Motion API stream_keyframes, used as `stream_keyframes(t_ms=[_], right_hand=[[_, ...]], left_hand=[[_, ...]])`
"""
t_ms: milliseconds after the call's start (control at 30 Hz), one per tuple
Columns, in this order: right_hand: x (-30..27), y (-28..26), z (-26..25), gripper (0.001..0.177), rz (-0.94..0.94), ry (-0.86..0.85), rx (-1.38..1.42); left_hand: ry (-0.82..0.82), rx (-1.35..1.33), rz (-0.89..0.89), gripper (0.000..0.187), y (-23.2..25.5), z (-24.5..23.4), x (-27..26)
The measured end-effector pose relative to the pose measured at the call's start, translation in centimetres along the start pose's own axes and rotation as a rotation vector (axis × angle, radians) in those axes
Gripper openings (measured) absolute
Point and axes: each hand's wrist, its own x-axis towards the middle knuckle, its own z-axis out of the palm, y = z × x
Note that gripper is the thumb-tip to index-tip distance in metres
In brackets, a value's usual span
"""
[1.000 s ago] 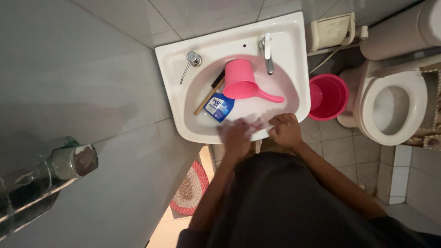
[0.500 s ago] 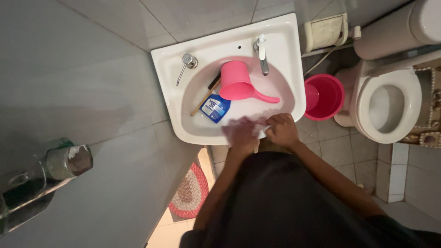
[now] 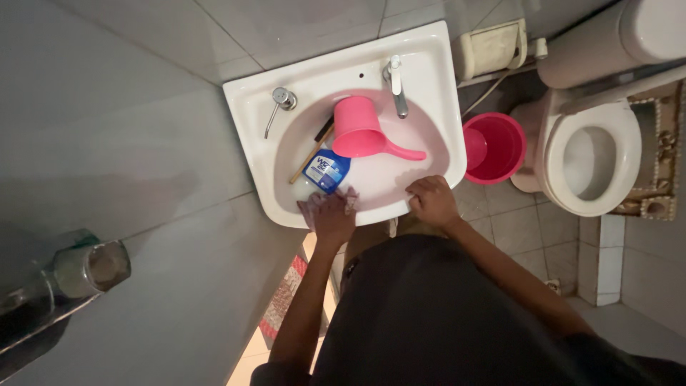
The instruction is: The person cleans a bathroom sink using a cloth, wipes the basin and faucets, and handles a bottle of cleaner and a plastic scoop.
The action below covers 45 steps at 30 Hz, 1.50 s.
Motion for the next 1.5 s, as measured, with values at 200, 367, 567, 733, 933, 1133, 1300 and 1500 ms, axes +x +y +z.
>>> stream_keyframes(t_ms=[200,367,567,733,933,1133,1300,1500], right_hand=[[0.1,-0.6,-0.2,0.023,0.003,-0.008,-0.042],[0.3,-0.3,-0.1,0.023,-0.028,0.027,-0.062],[0.2,-0.4,-0.1,0.025,0.006,-0.017,-0.035],[0.1,-0.4,-0.1,0.023,0.001,-0.006,-0.045],[0.1,-0.5,-0.1,0.023,-0.011,0.016,-0.04],[0.2,-0.3,0.1,0.022,-0.023,0.012,-0.098],[0.0,-0.2,-0.1,0.022,-0.012,-0.034,-0.073],[-0.3,0.8,0.4,0.025,-0.027,-0.009,-0.01]], left_hand=[[-0.132,-0.007,0.078,0.054,6.9,3.7,2.9],[-0.022,-0.091,0.066,0.056,9.9,3.0,2.1],[0.087,-0.106,0.243,0.039,3.2,1.4,-0.8],[0.354,0.266,0.112,0.044,-2.5,-0.7,0.0],[-0.103,0.003,0.086,0.043,1.3,0.8,1.9],[-0.161,0.046,0.111,0.047,9.0,4.6,4.9],[-0.127,0.016,0.223,0.053,8.6,4.5,4.6],[-0.092,-0.39,0.165,0.018,-1.1,5.1,5.5]])
